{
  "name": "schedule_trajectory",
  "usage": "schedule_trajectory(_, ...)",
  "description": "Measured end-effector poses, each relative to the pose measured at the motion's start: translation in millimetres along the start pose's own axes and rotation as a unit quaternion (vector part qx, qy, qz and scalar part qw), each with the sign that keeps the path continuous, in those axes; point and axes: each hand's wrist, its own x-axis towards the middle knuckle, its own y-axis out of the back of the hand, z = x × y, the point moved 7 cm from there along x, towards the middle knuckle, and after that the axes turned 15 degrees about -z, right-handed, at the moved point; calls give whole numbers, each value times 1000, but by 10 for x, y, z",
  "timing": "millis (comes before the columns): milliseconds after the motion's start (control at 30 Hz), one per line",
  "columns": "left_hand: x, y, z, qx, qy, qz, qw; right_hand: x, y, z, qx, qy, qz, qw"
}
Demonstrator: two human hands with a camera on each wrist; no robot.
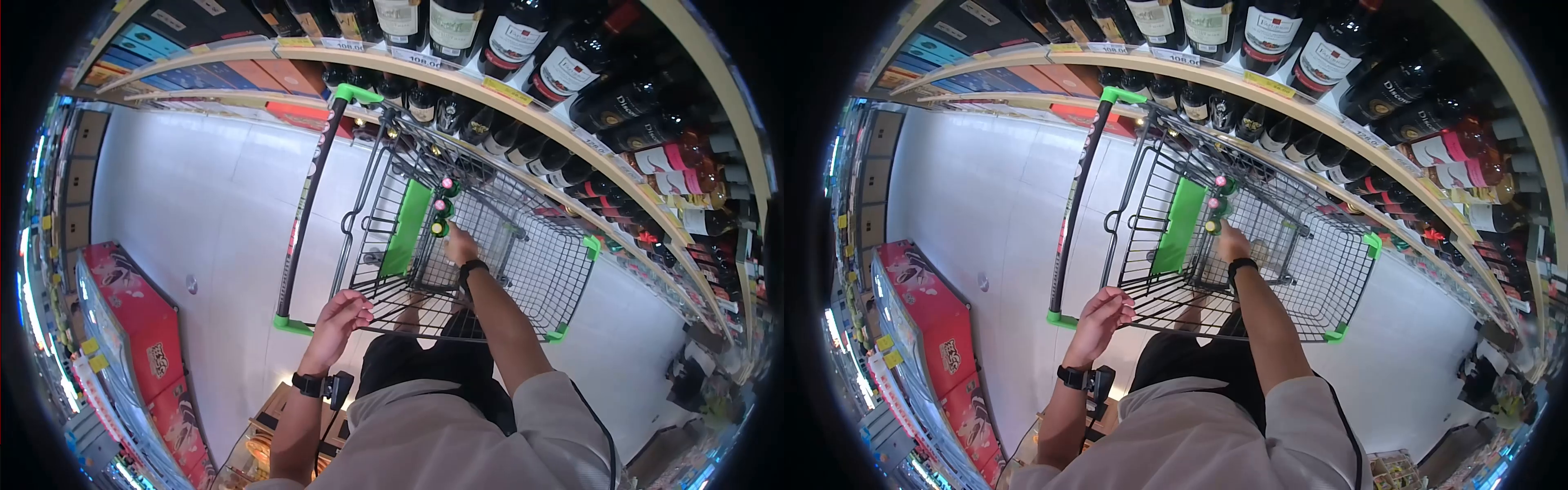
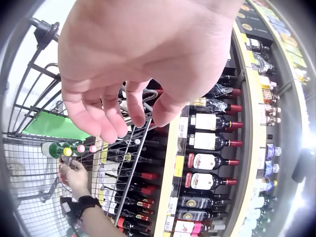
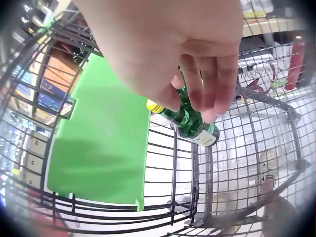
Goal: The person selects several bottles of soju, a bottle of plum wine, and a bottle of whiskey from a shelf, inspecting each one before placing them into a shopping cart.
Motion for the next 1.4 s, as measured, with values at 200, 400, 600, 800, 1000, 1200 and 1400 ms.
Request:
schedule_trajectory(200,-12,-160,265,23,-36,-41,998,-320,-189,560,-23,26,-43,998)
schedule_trajectory(400,-39,-227,543,36,-77,-56,995,-1131,286,940,80,34,-12,996)
schedule_trajectory(600,22,-295,643,36,-98,-109,988,-1742,722,1608,180,-45,41,982)
schedule_trajectory(800,105,-472,637,39,-85,-150,984,-2534,905,1690,326,-64,81,940)
schedule_trajectory(1000,207,-758,606,45,-58,-185,980,-3101,1201,1562,390,-21,114,913)
schedule_trajectory(1200,309,-927,568,28,-73,-247,966,-3405,1800,1493,230,11,203,952)
schedule_trajectory(1400,361,-1072,444,48,-64,-223,972,-3492,2193,1398,289,72,243,923)
